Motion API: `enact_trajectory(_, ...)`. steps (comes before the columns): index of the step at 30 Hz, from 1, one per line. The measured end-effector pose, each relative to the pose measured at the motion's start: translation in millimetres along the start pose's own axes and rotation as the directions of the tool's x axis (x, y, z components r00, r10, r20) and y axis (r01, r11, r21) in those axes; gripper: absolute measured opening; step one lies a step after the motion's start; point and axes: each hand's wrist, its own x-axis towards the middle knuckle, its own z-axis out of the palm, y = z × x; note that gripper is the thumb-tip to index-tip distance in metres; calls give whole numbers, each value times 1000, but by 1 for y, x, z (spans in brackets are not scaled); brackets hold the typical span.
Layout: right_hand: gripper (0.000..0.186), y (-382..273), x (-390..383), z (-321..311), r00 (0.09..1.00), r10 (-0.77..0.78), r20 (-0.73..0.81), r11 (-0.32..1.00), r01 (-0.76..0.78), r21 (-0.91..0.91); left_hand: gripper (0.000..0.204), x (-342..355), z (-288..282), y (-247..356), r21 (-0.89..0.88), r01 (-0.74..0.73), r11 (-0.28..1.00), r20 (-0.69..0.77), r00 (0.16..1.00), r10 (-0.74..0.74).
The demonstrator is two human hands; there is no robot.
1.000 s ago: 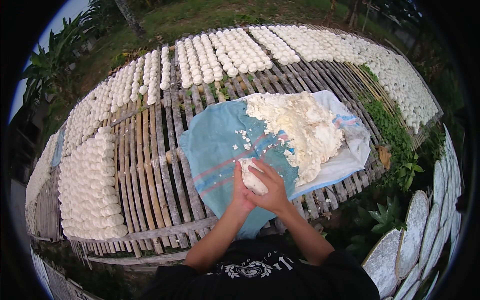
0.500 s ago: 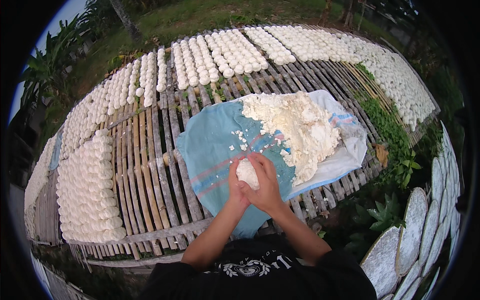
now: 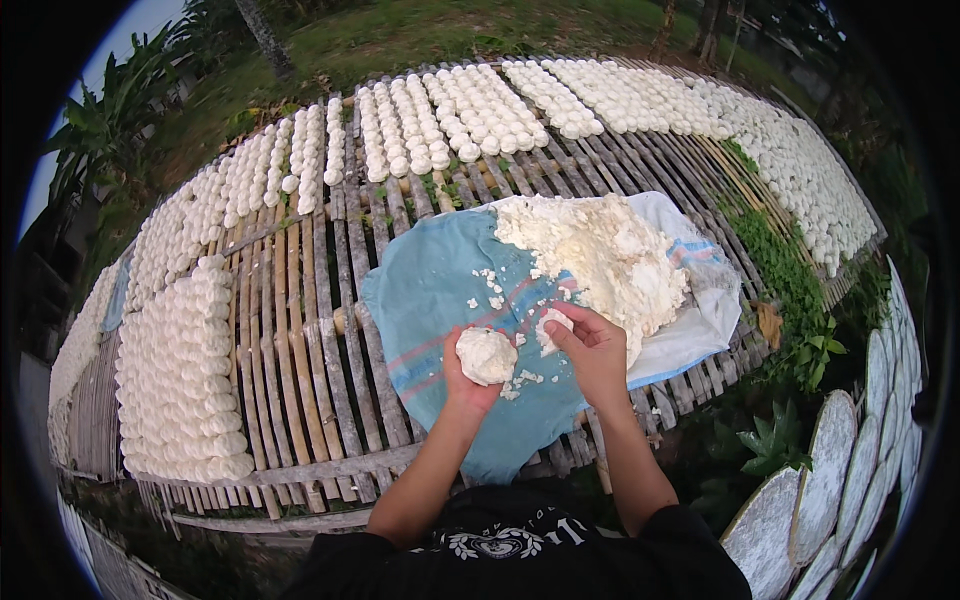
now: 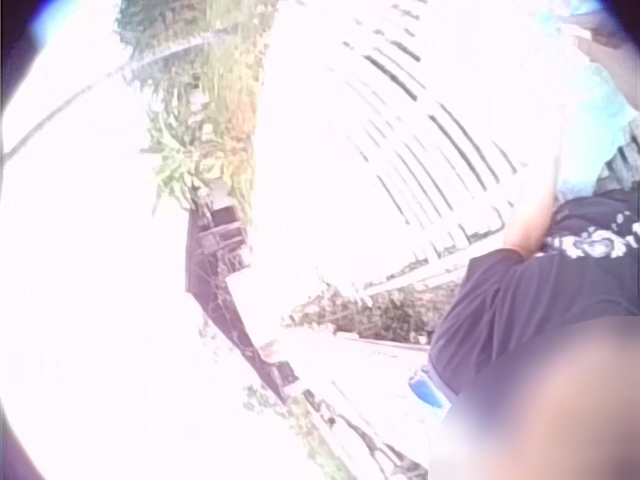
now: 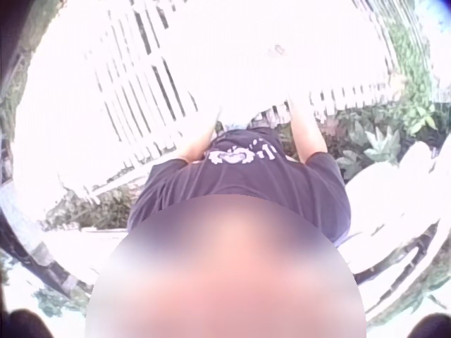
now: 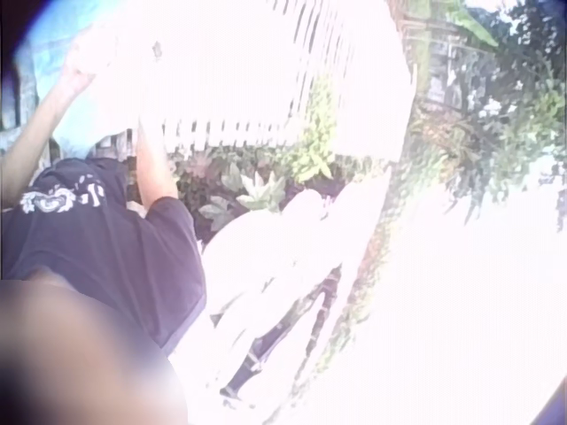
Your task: The person repeatedly scoops a white dough-like material from a cloth, rolls it into a ball between their hands, and places it on a bamboo drying rack. The process is repeated continuously throughout the clip.
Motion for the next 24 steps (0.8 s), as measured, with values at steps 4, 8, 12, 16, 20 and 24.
enact_trajectory(4,40,5,34,-16,815,-570,-104,666,384,-640,32,-9,13,3,62,-13,998,9,1000,13)
enact_trajectory(8,45,39,38,1,983,-57,-176,970,14,-241,44,-10,24,-9,182,-21,983,171,985,-10)
enact_trajectory(12,51,70,8,31,883,461,89,813,-460,357,67,-1,29,-28,789,-563,245,385,764,517)
enact_trajectory(16,53,73,-10,30,989,-140,46,965,147,-217,79,-7,22,-28,495,-14,869,7,1000,12)
enact_trajectory(20,48,67,-13,22,931,-364,29,923,365,-122,82,-15,17,-30,536,-8,844,217,968,-129)
enact_trajectory(24,54,70,-18,39,1000,27,-14,996,-28,-80,76,-15,22,-43,646,-89,758,91,995,39)
